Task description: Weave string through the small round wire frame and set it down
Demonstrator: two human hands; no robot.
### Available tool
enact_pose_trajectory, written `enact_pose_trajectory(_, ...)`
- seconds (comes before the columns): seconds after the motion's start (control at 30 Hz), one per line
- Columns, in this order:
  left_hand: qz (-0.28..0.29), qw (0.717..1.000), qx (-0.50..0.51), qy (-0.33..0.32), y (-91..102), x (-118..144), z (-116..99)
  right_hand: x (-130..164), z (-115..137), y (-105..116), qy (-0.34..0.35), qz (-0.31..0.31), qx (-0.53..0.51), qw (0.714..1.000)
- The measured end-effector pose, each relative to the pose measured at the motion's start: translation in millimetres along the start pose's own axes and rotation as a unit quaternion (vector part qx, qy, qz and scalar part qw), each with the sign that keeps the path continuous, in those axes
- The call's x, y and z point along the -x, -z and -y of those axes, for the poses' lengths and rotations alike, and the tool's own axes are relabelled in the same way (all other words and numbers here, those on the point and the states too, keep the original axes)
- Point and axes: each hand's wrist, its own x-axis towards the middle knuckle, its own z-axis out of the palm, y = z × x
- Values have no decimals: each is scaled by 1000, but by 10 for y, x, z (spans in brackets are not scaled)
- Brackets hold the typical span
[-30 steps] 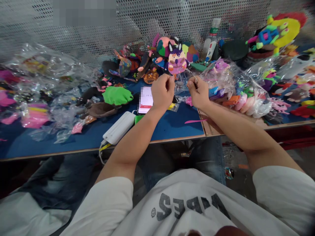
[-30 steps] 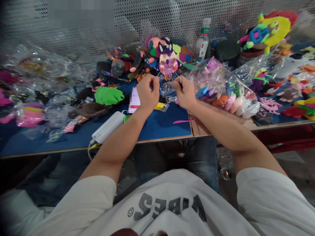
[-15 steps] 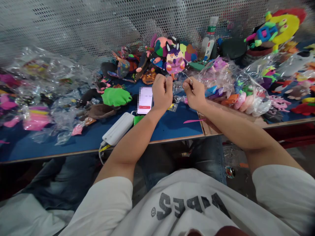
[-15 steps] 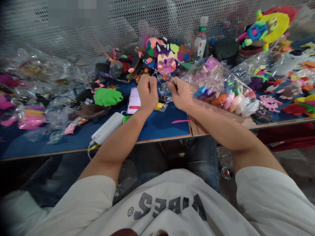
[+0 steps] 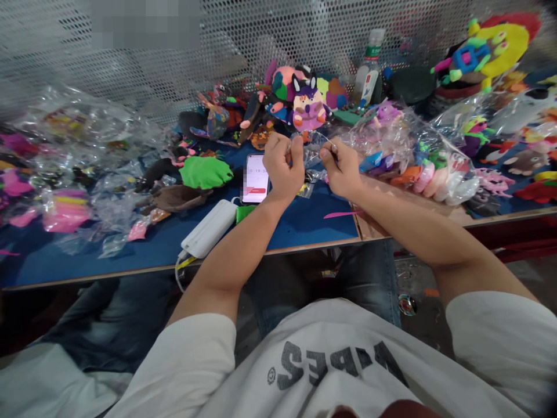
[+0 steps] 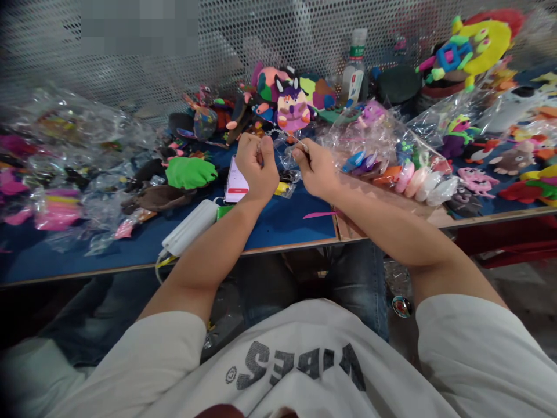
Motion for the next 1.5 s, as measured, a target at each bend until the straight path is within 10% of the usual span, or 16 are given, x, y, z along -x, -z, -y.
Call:
enact_pose_trajectory(0.3, -40, 999, 16, -25, -10, -7, 66, 27, -62, -4, 7, 7, 6, 1000)
enact_pose_trajectory(0.67, 37, 975, 111, 188, -92, -204, 114, -91, -216, 120, 6, 11, 23, 1000)
enact_pose_trajectory(0.93, 171, 877, 256, 368, -44, -335, 421, -125, -338, 125, 2, 10, -7, 1000)
enact_pose_trajectory(1.17, 58, 953, 201, 218, -10, -283, 176, -164, -360, 109, -22, -31, -66, 997)
enact_pose_trajectory(1.5, 83, 995, 47, 28, 19, -158, 115, -151, -291, 191, 17, -44, -9, 999)
